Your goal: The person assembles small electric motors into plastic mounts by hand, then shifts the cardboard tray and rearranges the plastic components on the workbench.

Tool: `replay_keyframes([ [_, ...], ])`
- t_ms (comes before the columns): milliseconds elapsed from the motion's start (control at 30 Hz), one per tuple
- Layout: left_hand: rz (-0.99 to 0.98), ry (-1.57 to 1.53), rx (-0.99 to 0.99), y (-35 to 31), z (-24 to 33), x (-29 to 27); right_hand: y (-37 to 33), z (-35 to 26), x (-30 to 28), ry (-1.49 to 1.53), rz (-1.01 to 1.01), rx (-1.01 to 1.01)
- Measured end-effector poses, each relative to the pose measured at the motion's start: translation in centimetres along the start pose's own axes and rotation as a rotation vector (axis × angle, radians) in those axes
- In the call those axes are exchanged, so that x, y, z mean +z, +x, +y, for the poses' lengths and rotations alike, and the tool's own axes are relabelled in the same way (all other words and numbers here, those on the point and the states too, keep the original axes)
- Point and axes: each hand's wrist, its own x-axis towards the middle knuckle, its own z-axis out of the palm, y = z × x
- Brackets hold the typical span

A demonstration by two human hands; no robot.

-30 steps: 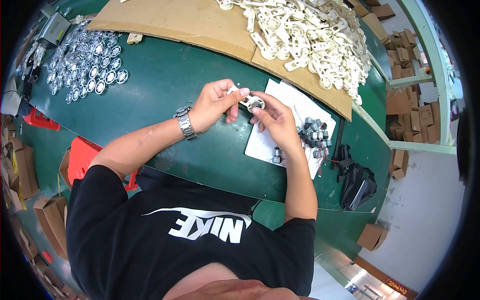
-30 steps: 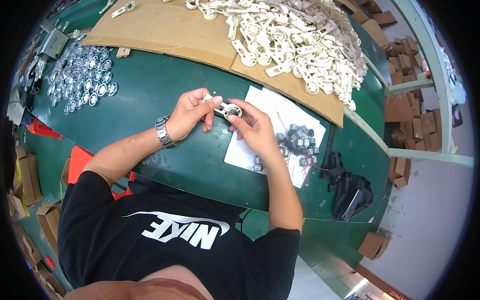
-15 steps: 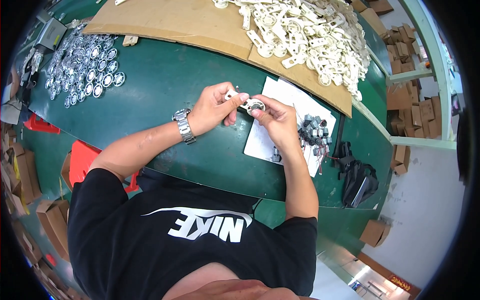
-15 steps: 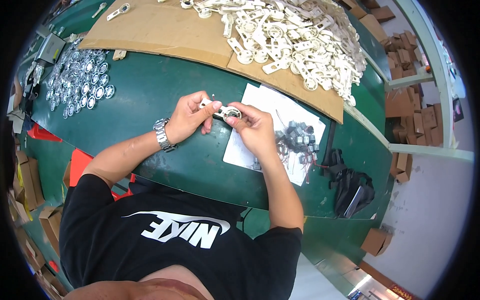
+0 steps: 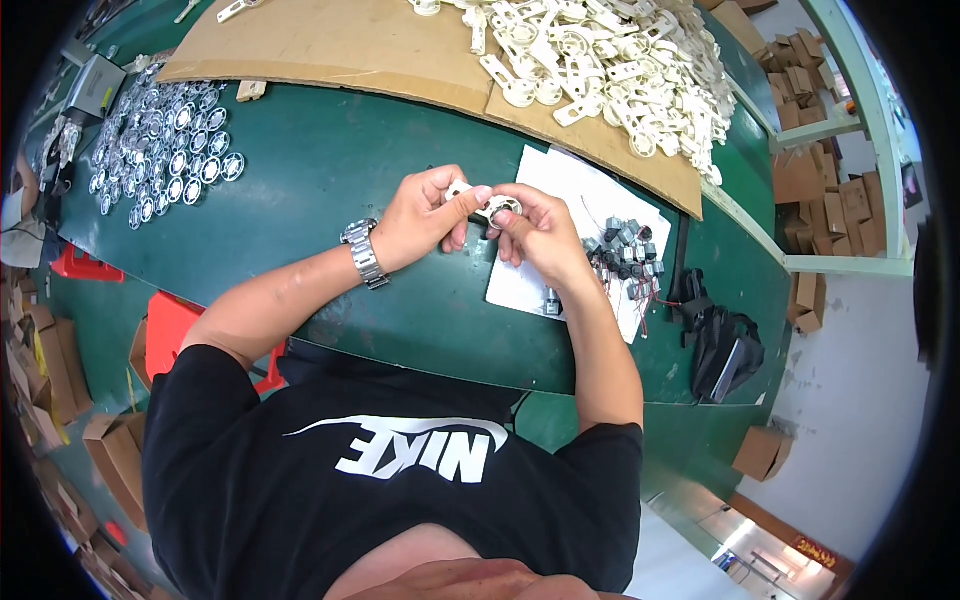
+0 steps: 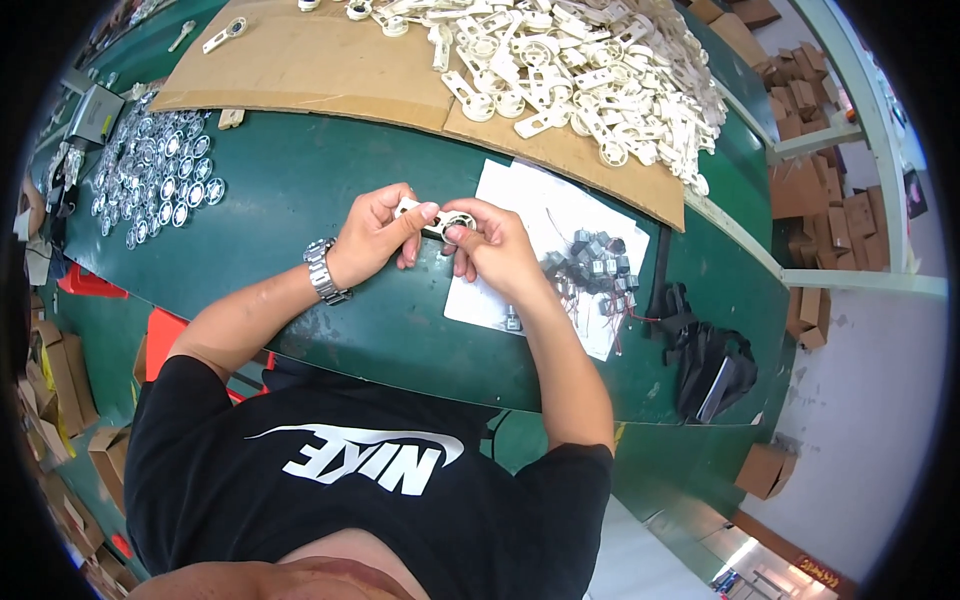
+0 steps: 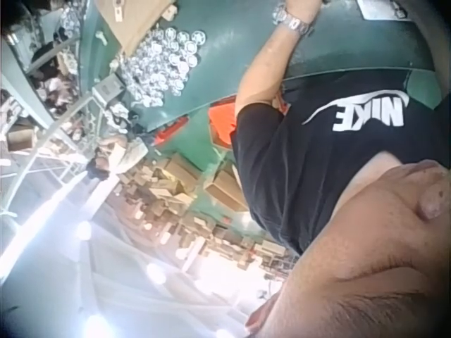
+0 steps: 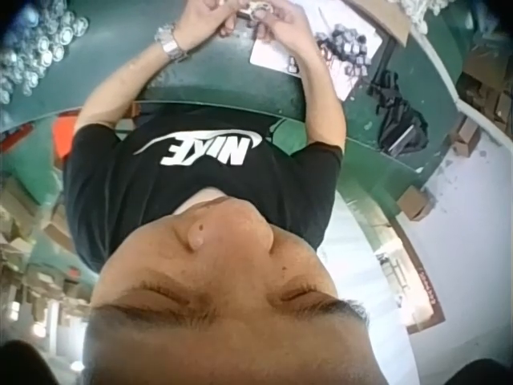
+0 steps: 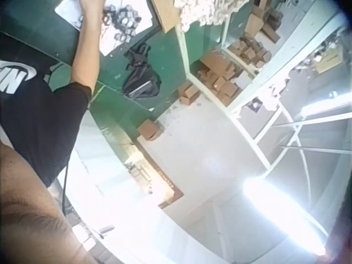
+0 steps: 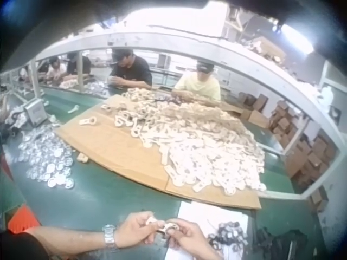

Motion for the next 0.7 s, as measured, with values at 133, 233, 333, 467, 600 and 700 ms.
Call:
replay_keyframes([
  [133,0.034,-0.068,0.0,0.4,0.0,-0.2,0.2,-0.3,0.7,-0.044,0.078,0.036],
  [233,0.068,-0.104,-0.017,0.4,0.2,-0.1,0.1,0.0,0.7,0.132,-0.037,-0.059],
  [333,0.092,-0.143,-0.025,0.7,0.2,-0.1,-0.3,-0.3,1.0,-0.002,-0.012,-0.111],
  [467,0.099,-0.18,-0.043,0.7,0.2,-0.2,-0.4,0.0,1.0,-0.039,-0.015,-0.101],
  [600,0.093,-0.191,-0.051,0.7,0.3,-0.3,-0.3,0.1,1.2,-0.078,0.008,-0.112],
  [700,0.095,-0.174,-0.045,0.7,0.3,-0.4,-0.4,-0.2,1.6,-0.177,0.055,-0.131],
])
